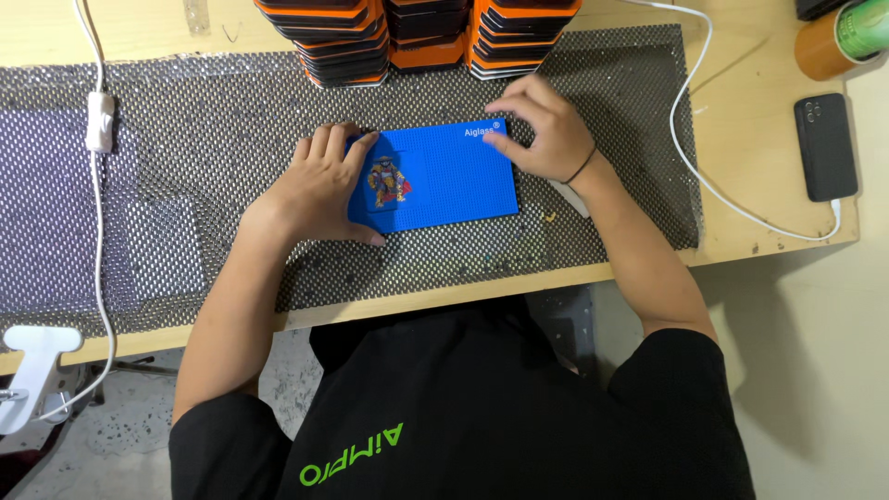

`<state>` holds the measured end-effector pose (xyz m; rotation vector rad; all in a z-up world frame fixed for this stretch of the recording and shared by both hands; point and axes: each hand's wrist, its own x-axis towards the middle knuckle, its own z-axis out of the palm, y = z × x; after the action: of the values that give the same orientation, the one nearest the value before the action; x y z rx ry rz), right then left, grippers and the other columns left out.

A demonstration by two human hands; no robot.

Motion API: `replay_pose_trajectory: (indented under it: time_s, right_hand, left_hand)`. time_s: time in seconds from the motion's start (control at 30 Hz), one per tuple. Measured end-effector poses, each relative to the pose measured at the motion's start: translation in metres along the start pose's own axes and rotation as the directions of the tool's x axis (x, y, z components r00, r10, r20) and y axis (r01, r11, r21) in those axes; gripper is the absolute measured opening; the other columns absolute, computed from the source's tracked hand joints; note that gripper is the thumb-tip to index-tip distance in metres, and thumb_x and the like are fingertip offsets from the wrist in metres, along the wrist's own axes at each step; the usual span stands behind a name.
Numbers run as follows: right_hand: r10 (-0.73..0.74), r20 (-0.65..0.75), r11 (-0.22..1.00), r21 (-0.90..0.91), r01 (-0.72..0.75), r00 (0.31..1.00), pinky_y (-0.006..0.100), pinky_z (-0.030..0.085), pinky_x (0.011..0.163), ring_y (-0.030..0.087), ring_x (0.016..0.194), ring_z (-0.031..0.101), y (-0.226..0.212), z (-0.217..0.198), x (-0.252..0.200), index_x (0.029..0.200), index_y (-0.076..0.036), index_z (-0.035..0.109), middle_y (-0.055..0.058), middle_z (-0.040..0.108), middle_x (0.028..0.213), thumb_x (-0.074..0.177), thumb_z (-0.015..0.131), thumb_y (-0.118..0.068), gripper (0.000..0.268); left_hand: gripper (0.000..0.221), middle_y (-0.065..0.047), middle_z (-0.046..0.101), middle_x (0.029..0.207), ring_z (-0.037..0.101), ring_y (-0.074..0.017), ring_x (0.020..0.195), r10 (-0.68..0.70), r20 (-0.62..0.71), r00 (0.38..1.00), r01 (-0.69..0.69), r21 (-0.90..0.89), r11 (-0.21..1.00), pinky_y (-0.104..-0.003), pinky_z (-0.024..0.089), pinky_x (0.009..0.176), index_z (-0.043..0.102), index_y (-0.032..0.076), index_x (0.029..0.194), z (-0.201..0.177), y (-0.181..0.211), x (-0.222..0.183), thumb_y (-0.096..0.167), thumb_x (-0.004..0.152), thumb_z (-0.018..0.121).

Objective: The person removes a screen protector from a box, peels off a transparent film, and places the protector into a different folder or packaging sleeve.

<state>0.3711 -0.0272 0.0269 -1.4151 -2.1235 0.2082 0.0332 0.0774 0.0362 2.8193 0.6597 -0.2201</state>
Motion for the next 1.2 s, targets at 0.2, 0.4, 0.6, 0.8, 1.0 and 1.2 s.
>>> replay_pose_trajectory:
  time_s: [0.2,0.4,0.6,0.8,1.0,1.2]
  right_hand:
    - [-0.196,-0.431,0.932,-0.361,0.031,0.881,0.044,0.049,0.088,0.035,0.111,0.053,0.003,-0.035,0.022,0.121,-0.001,0.062,0.02,0.048,0.126,0.1,0.071,-0.011,0.026]
    - [-0.021,-0.306,0.926,-0.366,-0.098,0.952,0.059,0.036,0.117,0.043,0.141,0.039,0.034,-0.042,0.031,0.149,-0.002,0.047,0.022,0.042,0.15,0.108,0.073,-0.019,0.052]
    - [-0.223,-0.407,0.917,-0.397,0.049,0.886,0.05,0.041,0.099,0.038,0.113,0.057,0.026,-0.052,0.037,0.123,0.003,0.071,0.018,0.063,0.126,0.1,0.079,-0.015,0.03]
    - [-0.412,-0.408,0.837,-0.524,0.161,0.815,0.046,0.046,0.091,0.035,0.101,0.065,0.006,-0.062,0.031,0.106,0.002,0.074,0.015,0.07,0.11,0.083,0.063,0.012,0.027]
    - [-0.646,-0.452,0.69,-0.69,0.219,0.615,0.044,0.053,0.079,0.03,0.089,0.067,-0.005,-0.062,0.005,0.114,-0.006,0.062,0.013,0.067,0.105,0.109,0.043,-0.031,0.032]
    - [-0.75,-0.374,0.637,-0.629,0.445,0.545,0.044,0.053,0.075,0.028,0.089,0.067,-0.029,-0.03,-0.039,0.111,-0.024,0.068,0.008,0.07,0.105,0.098,0.072,-0.019,0.014]
  left_hand:
    - [0.152,-0.022,0.037,0.146,0.037,-0.0404,0.132,-0.001,-0.008,1.0,0.001,0.001,1.0,-0.055,0.033,0.11,0.023,0.003,0.161,0.003,0.0,0.001,0.085,0.05,0.085]
    - [0.153,-0.022,0.037,0.147,0.037,-0.0402,0.133,0.001,-0.032,0.999,-0.001,0.001,1.0,-0.056,0.034,0.109,0.024,0.004,0.161,0.008,-0.003,-0.001,0.086,0.048,0.085]
    - [0.152,-0.023,0.035,0.149,0.035,-0.0413,0.135,-0.008,-0.009,1.0,0.008,-0.019,1.0,-0.057,0.033,0.11,0.022,0.005,0.162,0.004,-0.003,0.0,0.086,0.05,0.085]
    - [0.152,-0.023,0.035,0.148,0.036,-0.0419,0.134,-0.008,-0.006,1.0,0.008,-0.012,1.0,-0.057,0.034,0.109,0.022,0.005,0.162,0.006,-0.004,0.001,0.087,0.05,0.084]
    - [0.117,-0.025,0.039,0.145,0.039,-0.0423,0.131,-0.004,-0.042,0.999,0.002,-0.032,0.999,-0.058,0.034,0.108,0.028,0.003,0.16,-0.001,-0.001,-0.001,0.085,0.08,0.051]
    - [0.072,-0.016,0.046,0.13,0.043,-0.0373,0.123,0.041,-0.35,0.936,-0.173,-0.356,0.918,-0.048,0.033,0.105,0.041,0.008,0.153,-0.009,0.011,0.009,0.059,0.107,0.021]
